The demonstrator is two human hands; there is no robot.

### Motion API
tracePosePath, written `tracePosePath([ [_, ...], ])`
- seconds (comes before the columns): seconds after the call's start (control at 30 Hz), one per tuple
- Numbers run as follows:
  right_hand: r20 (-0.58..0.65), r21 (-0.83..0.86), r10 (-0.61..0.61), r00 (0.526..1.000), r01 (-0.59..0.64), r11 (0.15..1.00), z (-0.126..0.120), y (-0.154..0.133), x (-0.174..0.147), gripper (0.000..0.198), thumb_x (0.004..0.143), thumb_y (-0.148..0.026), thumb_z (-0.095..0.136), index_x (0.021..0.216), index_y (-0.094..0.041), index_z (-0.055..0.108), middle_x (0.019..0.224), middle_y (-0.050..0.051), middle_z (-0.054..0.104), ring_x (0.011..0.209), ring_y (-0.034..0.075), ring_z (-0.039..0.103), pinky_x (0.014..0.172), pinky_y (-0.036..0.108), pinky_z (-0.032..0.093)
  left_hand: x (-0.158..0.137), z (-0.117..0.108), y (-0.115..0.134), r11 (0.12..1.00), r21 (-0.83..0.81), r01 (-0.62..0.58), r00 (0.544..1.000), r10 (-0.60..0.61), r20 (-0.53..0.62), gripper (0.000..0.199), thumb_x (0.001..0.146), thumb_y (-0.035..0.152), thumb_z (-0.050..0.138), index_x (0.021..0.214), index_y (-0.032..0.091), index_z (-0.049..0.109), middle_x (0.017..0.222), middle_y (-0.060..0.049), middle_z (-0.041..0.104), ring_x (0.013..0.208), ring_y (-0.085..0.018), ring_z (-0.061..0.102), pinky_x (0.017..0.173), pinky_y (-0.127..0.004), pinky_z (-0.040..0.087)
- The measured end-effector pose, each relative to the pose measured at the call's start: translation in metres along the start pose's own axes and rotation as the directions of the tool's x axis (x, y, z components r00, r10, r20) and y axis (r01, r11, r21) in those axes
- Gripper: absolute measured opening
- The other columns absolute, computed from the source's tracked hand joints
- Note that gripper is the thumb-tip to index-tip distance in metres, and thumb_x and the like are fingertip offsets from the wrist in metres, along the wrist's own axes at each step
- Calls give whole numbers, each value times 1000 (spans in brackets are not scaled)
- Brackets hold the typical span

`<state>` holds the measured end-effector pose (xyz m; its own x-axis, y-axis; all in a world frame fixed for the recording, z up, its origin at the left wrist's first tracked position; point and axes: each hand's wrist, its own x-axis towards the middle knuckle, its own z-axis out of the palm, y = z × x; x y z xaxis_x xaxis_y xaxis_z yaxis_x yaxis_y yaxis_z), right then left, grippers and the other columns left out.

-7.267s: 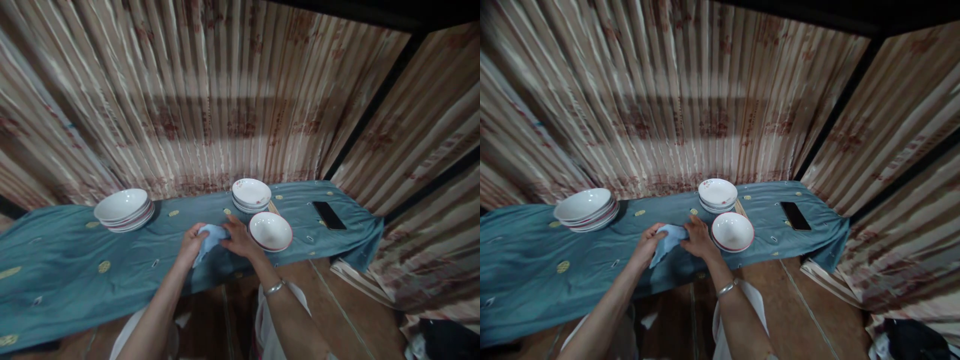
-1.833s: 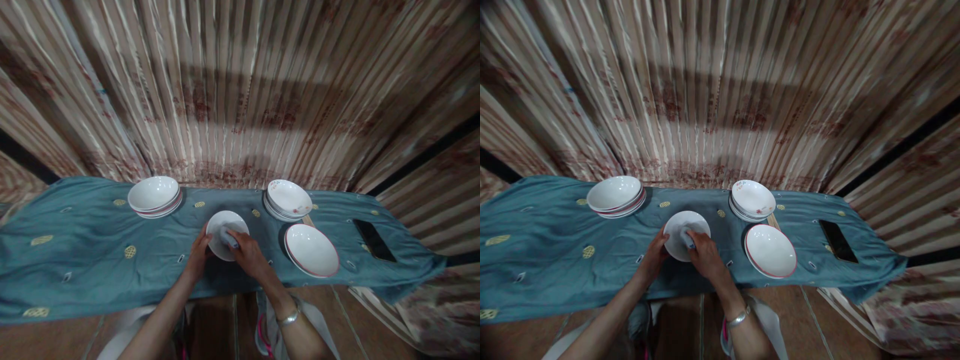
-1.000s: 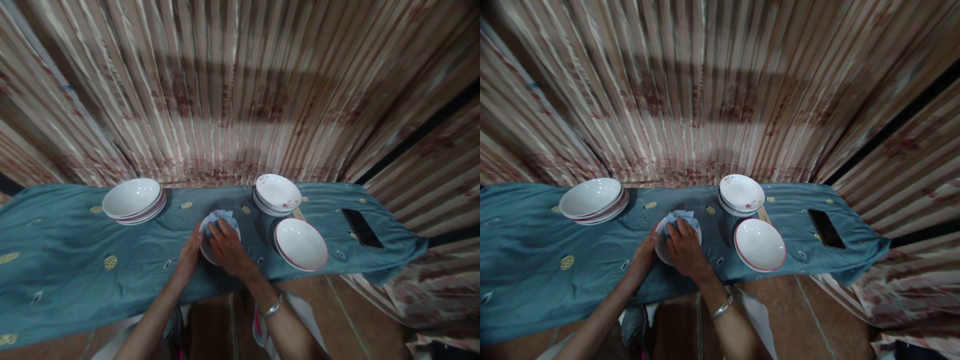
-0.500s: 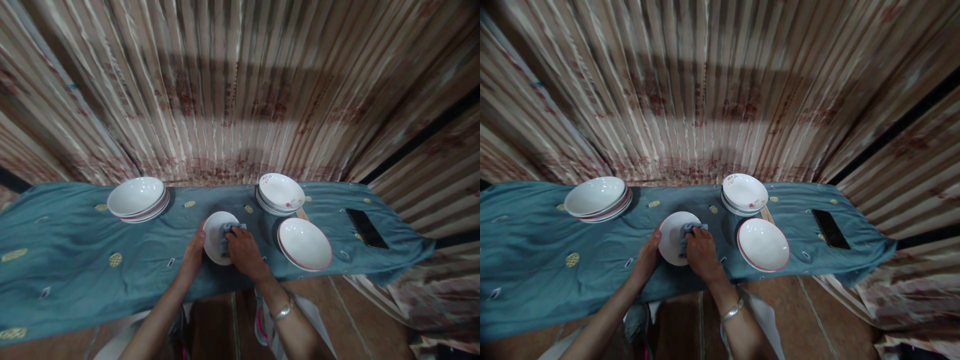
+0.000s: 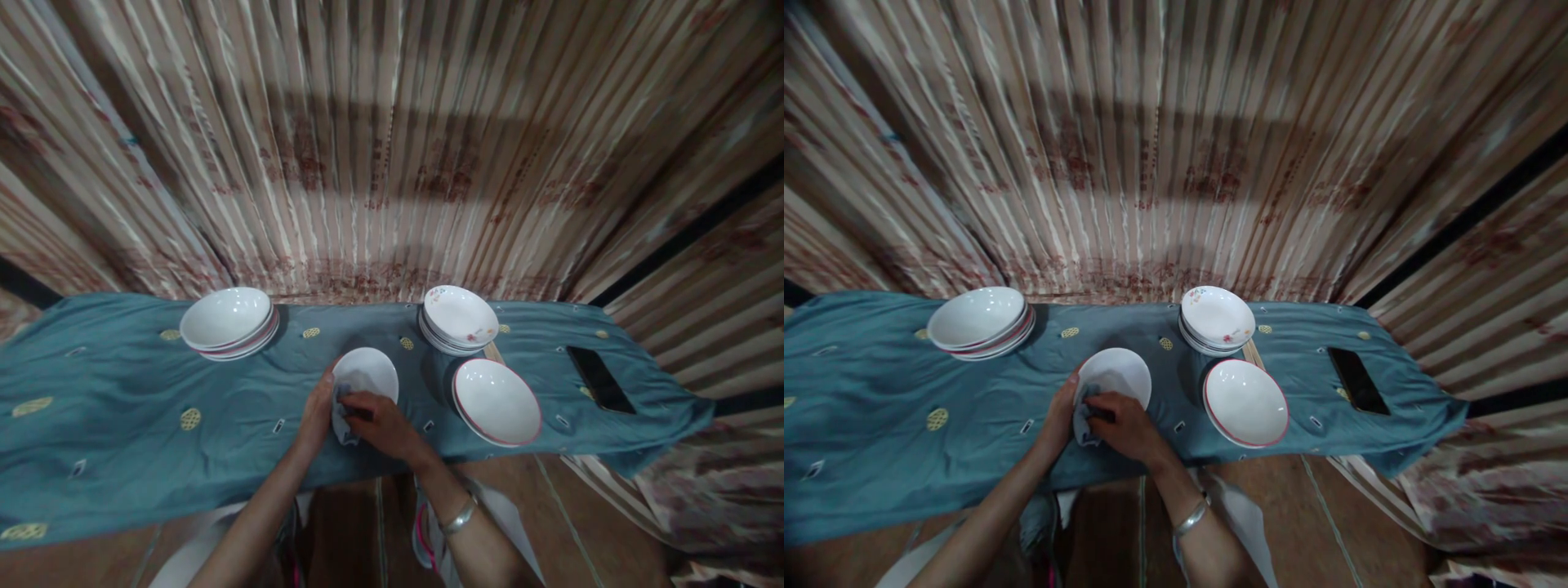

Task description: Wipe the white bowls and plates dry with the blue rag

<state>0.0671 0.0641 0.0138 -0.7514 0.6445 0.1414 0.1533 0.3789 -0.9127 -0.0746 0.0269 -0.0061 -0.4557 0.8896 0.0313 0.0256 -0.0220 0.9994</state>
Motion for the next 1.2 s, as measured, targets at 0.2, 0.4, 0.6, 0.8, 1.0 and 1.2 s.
tracePosePath([
  [0.2, -330, 68, -50, 943, 77, 995, 23, -5, 6, 41, 81, -12, 51, 119, -21, 63, 123, 6, 64, 115, 17, 59, 100, 31, 48, 2, 2, -7, 999, -29, 15, 998, -13, 64, 61, 89, 57, 34, 126, 15, 58, 130, -10, 62, 122, -24, 54, 110, -38, 36],
  [0.4, -444, -308, -193, 875, 54, 950, 16, -9, 15, 41, 88, -16, 46, 127, -19, 58, 145, 11, 43, 126, 20, 51, 109, 35, 41, 4, -1, -15, 968, 240, -66, 995, 48, 83, 53, 88, 43, 37, 128, 16, 57, 137, -11, 56, 130, -23, 48, 113, -36, 30],
  [0.6, -320, -561, -321, 891, 95, 823, -1, -2, 32, 36, 91, -15, 42, 122, -16, 61, 131, 12, 56, 122, 20, 52, 108, 36, 42, -4, 0, -7, 968, 249, -29, 999, 17, 51, 56, 89, 45, 38, 132, 13, 54, 138, -13, 55, 132, -24, 46, 113, -41, 30],
  [0.8, -343, -577, -164, 925, -70, 814, -21, -2, 40, 34, 92, -14, 41, 120, -17, 61, 121, 10, 64, 114, 20, 57, 104, 35, 43, -6, 0, 5, 980, 185, -78, 990, 53, 134, 58, 88, 51, 38, 132, 17, 54, 140, -10, 53, 134, -24, 43, 116, -41, 25],
  [1.0, -387, -564, 35, 921, -266, 782, -36, 1, 37, 31, 92, -14, 42, 118, -16, 60, 113, 12, 68, 108, 21, 62, 98, 33, 46, -9, -1, 13, 987, 144, -73, 987, 51, 150, 57, 87, 52, 42, 129, 18, 58, 135, -9, 58, 133, -26, 44, 114, -42, 26],
  [1.2, -401, -608, 244, 883, -456, 649, -46, 2, 28, 27, 93, -19, 45, 113, -16, 62, 103, 12, 72, 96, 23, 68, 86, 30, 49, -11, -4, 13, 989, 123, -87, 982, 64, 179, 58, 89, 51, 42, 131, 15, 56, 137, -11, 56, 133, -26, 44, 115, -40, 26],
])
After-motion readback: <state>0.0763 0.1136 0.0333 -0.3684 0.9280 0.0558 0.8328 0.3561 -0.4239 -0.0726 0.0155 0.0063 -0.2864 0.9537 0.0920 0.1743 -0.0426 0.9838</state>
